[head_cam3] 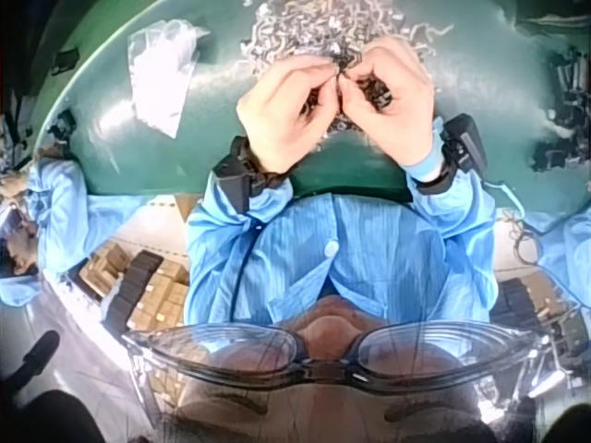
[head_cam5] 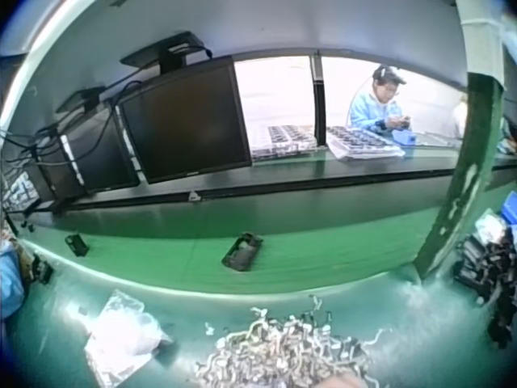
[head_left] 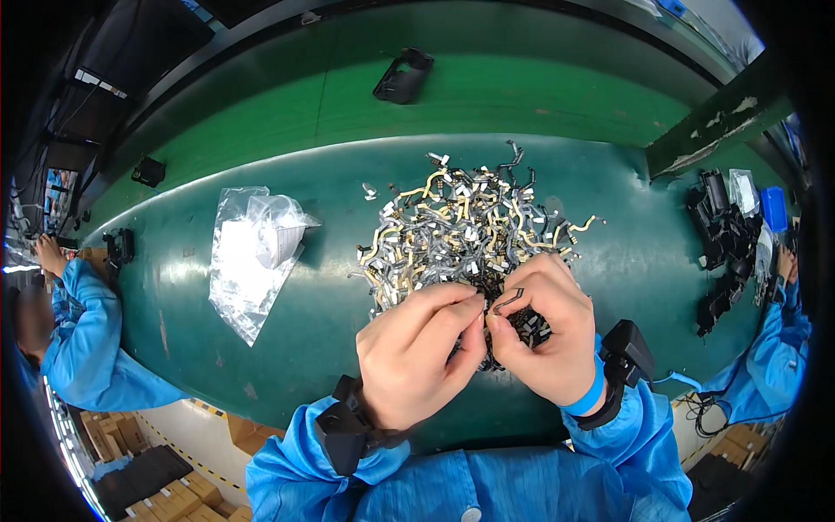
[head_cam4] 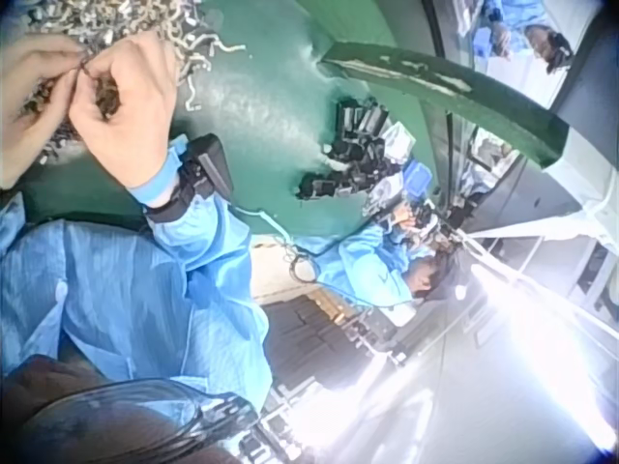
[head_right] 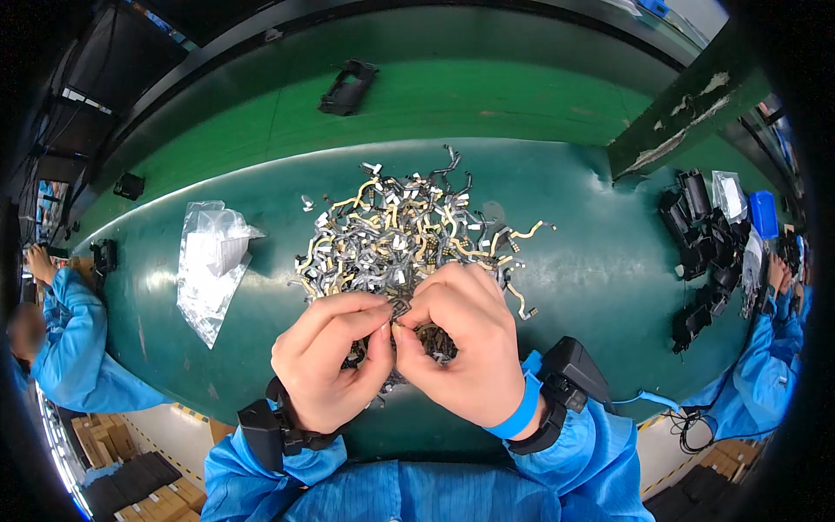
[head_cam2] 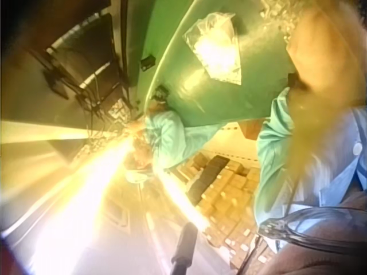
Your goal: The person is manually assembling wires and connectors into a black plastic housing on an assembly line.
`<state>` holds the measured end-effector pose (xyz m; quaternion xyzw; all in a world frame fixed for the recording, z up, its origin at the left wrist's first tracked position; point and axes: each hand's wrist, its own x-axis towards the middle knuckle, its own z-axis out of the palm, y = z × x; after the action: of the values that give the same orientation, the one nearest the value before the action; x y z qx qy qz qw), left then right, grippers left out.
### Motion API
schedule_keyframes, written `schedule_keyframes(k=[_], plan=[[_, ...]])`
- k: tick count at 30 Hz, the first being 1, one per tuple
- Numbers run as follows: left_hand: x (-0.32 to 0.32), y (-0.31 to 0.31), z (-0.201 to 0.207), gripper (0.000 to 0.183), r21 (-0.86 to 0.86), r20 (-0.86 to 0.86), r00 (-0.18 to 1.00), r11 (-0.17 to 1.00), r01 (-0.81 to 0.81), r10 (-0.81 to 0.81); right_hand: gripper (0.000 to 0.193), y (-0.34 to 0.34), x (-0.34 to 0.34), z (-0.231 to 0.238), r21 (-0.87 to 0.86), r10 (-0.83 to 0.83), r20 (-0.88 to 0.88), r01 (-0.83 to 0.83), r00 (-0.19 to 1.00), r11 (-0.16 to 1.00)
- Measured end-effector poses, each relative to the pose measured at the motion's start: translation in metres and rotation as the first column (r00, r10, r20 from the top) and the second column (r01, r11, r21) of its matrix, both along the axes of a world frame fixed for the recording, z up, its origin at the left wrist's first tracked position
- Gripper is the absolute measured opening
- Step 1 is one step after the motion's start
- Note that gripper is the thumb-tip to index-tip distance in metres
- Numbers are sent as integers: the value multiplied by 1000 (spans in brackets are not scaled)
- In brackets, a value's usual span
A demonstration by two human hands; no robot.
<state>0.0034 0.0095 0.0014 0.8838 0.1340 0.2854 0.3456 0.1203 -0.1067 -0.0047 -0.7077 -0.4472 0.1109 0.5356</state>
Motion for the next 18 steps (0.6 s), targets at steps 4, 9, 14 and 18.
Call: schedule_keyframes(k=[4,9,14,18], plan=[[-2,4,-1,21,81,-8,1000,997,-7,7,17,3,-1,0,-26,18,32,-17,999,1000],[-6,31,9,18,245,113,979,950,-196,172,15,-1,-1,-1,-10,-28,-20,27,999,1000],[-31,81,21,12,277,247,772,721,-635,586,17,-7,-1,-2,21,-61,-80,63,995,998],[-48,98,17,9,433,106,677,579,-691,728,15,-7,-3,-7,13,-66,-110,68,992,998]])
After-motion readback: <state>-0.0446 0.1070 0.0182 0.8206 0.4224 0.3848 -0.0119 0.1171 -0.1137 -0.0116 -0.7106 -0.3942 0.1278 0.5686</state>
